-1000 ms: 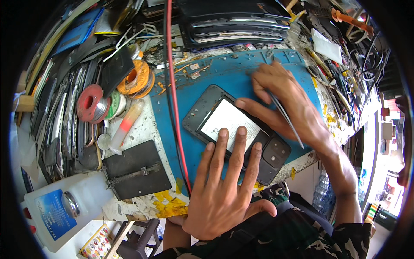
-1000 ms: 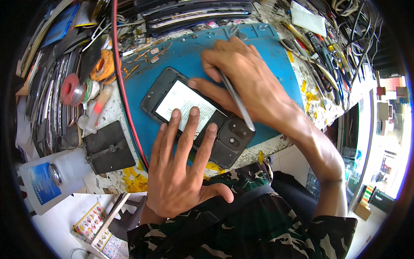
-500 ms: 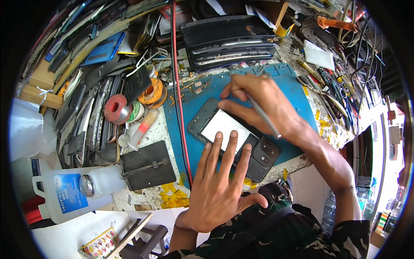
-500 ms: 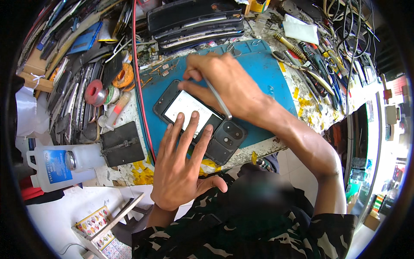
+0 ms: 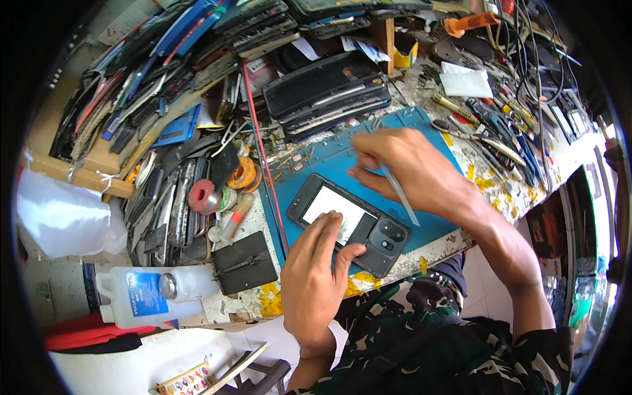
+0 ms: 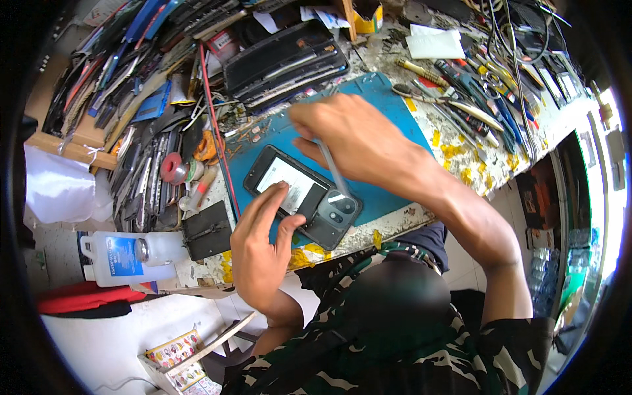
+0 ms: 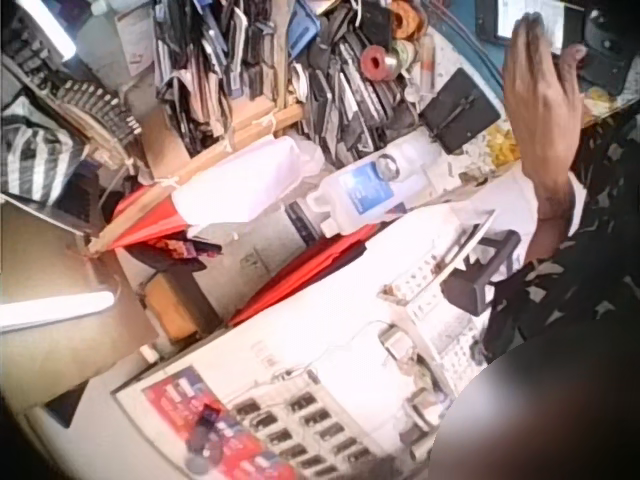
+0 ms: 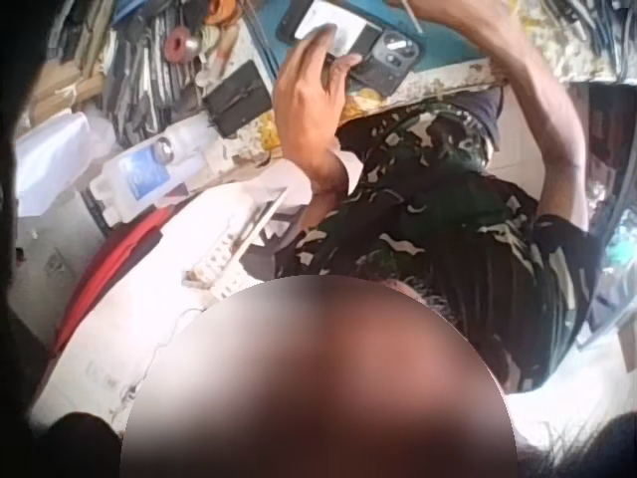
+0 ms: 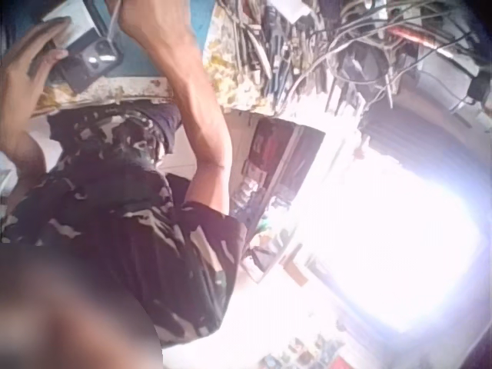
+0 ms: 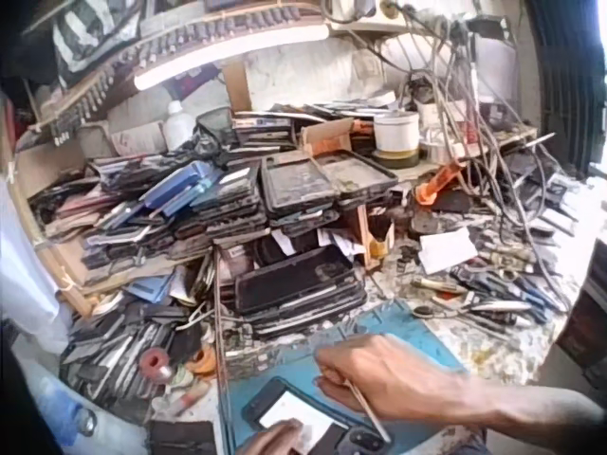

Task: The person uses a metal prying tool to carefully pry open the back cover of a smartphone. They work along the edges and around the camera module, gradually separating the cover from the chassis.

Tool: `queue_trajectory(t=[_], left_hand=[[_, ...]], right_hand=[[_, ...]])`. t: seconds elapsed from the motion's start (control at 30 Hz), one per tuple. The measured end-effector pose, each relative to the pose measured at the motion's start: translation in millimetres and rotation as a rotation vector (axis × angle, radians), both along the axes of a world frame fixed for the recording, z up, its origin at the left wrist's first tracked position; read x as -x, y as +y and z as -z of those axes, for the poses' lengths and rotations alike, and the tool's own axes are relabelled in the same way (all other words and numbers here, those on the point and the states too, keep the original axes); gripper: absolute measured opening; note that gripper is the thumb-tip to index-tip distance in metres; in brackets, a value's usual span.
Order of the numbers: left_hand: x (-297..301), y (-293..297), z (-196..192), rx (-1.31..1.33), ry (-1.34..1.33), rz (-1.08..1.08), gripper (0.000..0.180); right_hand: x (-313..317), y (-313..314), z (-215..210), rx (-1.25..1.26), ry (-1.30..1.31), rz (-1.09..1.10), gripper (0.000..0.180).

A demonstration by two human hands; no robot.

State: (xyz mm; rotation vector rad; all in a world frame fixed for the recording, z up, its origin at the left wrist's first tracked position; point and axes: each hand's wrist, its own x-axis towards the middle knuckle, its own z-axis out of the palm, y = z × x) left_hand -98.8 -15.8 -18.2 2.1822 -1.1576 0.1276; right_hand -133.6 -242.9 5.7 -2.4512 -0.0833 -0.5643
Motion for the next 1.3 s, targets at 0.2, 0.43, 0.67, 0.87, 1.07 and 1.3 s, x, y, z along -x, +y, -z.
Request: queue_trajectory(t=[0.2,0.43,0.67,0.87,1.07,1.3], left_hand=[[-0.2,-16.9,2.4,-0.026,-0.036,-0.239,0.032],[-9.7,-31.2,1.2,0.027,0.027,-0.315,0.023],[-22.1,-36.4,5.1,-0.052,0.182,-0.381,0.014],[-5.7,-39.3,-11.7,-0.187,-0.008,-0.073,0.009],[62.7,-19.7,-33.9,0.059,0.292,0.527,0.027],[66.7,-2.3,-13.2,0.144,0.018,0.463,0.032]], right_hand=[[101.7,-34.5,-10.2,-0.043,0.157,0.362,0.034],[181.5,-56.5,5.6,0.047,-0.027,0.713,0.047],[206.4,-46.7,49.8,-0.472,-0.233,0.419,0.056],[181.4,-21.0,53.1,-0.664,-0.238,0.013,0.064],[170.1,-13.4,40.1,-0.793,0.005,-0.448,0.067],[139.4,-3.0,36.2,-0.989,0.250,-0.824,0.075]])
